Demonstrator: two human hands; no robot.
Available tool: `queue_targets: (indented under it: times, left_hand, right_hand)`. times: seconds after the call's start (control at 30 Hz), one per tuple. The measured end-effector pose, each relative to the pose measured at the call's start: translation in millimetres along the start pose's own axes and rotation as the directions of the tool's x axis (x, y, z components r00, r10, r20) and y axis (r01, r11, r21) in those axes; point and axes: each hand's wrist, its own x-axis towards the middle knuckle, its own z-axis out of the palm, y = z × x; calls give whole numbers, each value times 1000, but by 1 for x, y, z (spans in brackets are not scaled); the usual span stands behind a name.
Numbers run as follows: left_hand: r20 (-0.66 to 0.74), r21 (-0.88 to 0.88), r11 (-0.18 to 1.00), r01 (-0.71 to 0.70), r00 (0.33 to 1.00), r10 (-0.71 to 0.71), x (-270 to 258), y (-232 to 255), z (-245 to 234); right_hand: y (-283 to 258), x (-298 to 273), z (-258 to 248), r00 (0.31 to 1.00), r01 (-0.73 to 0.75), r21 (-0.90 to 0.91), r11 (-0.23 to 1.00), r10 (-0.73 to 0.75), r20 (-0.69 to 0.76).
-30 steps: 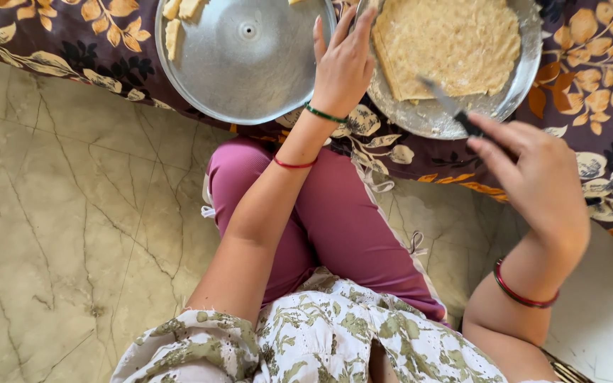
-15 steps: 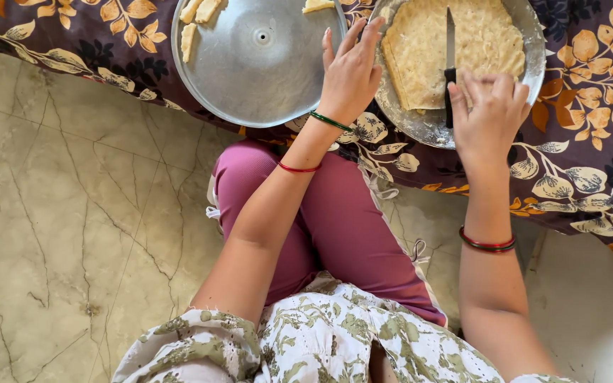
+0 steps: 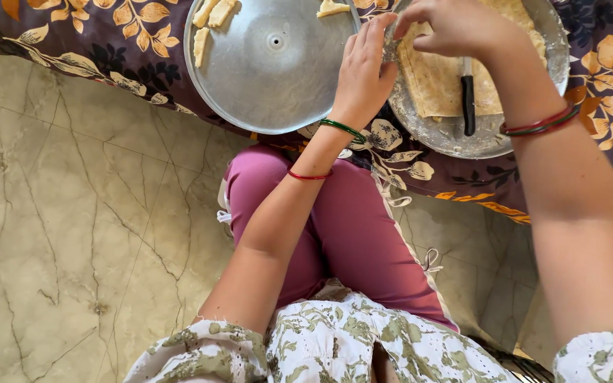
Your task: The person cuts a flattened sheet of dough into strips using a knife and arranges the pieces on a metal tray. The person handles the dough strips by hand, placing them in rows on the tray.
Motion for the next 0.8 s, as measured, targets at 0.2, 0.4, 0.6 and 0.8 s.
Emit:
queue_targets:
  times: [0.2,0.4,0.6,0.8]
  left_hand:
    - [-9,-166,986,32,999,-34,3,-3,5]
    - [65,-395,907,146,989,-131,2,-9,9]
    - [75,-411,896,170,985,-153,3,-17,12]
    - [94,-437,877,199,980,-175,3,-23,17]
  right_hand:
    - [17,20,3,983,-47,73,996,33,182]
    - [17,26,7,977,-34,-18,999,37,210]
    - [9,34,8,955,-33,-176,984,83,283]
    - [9,37,10,934,17,-256,966,76,349]
